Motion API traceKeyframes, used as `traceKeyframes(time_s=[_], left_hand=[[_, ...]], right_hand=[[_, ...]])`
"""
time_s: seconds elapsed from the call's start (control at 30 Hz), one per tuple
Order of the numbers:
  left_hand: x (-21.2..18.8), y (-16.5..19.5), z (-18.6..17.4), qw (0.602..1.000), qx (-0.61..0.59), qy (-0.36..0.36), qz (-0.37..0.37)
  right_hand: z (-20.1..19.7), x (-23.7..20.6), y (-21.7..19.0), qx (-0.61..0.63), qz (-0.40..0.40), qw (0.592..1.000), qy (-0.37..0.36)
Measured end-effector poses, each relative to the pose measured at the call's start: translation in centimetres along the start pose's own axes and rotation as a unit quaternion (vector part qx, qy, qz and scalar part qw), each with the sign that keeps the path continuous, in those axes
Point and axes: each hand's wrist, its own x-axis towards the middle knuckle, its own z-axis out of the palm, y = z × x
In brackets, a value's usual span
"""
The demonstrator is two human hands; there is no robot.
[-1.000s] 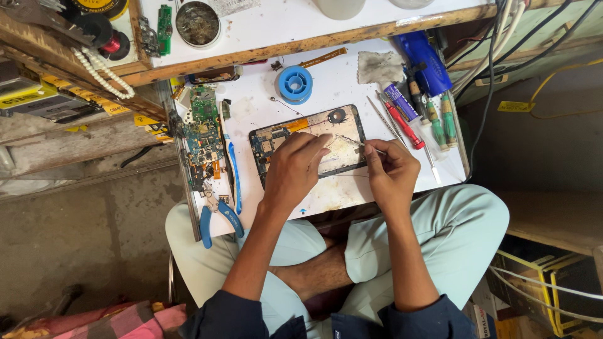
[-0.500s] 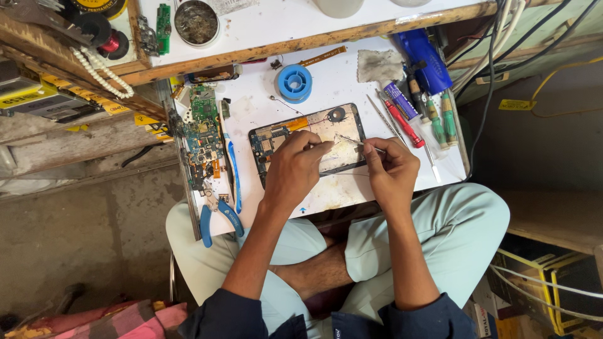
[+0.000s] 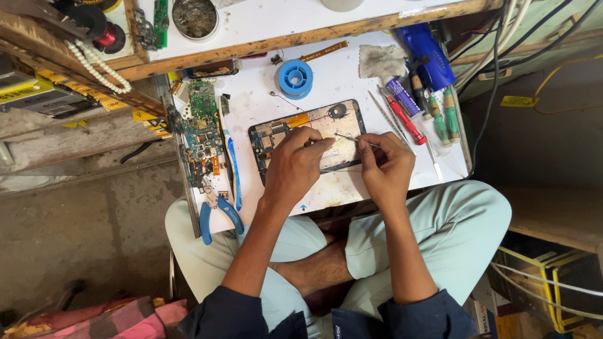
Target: The person sits at a repair bench and brushes the exposed motherboard of a disassembled phone with a toothbrush, holding the frame steady with the other hand. They then use a pointed hand tool to work on the board and its components, repeatedly treating the board surface.
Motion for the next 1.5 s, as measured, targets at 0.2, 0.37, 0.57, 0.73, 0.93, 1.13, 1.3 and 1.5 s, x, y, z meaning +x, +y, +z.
traceKeyframes(time_s=[0.2, 0.37, 0.57, 0.73, 0.93, 1.13, 1.3, 1.5], left_hand=[[-0.02, 0.02, 0.05, 1.000, 0.001, -0.001, -0.001], [-0.03, 0.01, 0.02, 1.000, 0.003, -0.003, -0.002], [-0.01, 0.00, -0.01, 1.000, 0.002, -0.004, -0.002], [-0.03, 0.08, -0.09, 1.000, -0.002, -0.004, -0.005], [0.02, 0.14, -0.12, 1.000, -0.001, -0.002, -0.005], [0.02, 0.11, -0.13, 1.000, -0.001, -0.001, -0.002], [0.06, 0.11, -0.13, 1.000, -0.002, -0.002, -0.004], [0.02, 0.13, -0.14, 1.000, 0.002, 0.000, 0.000]], right_hand=[[-0.07, 0.02, -0.01, 0.004, -0.008, 1.000, 0.006], [-0.05, 0.00, -0.17, 0.011, -0.007, 1.000, -0.003], [0.03, -0.02, -0.38, 0.000, -0.021, 1.000, 0.009], [0.04, -0.03, -0.46, 0.012, -0.009, 1.000, 0.001], [0.05, 0.02, -0.51, 0.005, -0.024, 1.000, 0.013], [0.00, -0.08, -0.47, 0.016, -0.011, 1.000, -0.005], [0.02, 0.06, -0.37, 0.014, -0.009, 1.000, 0.012], [0.00, -0.06, -0.37, 0.013, -0.005, 1.000, 0.003]])
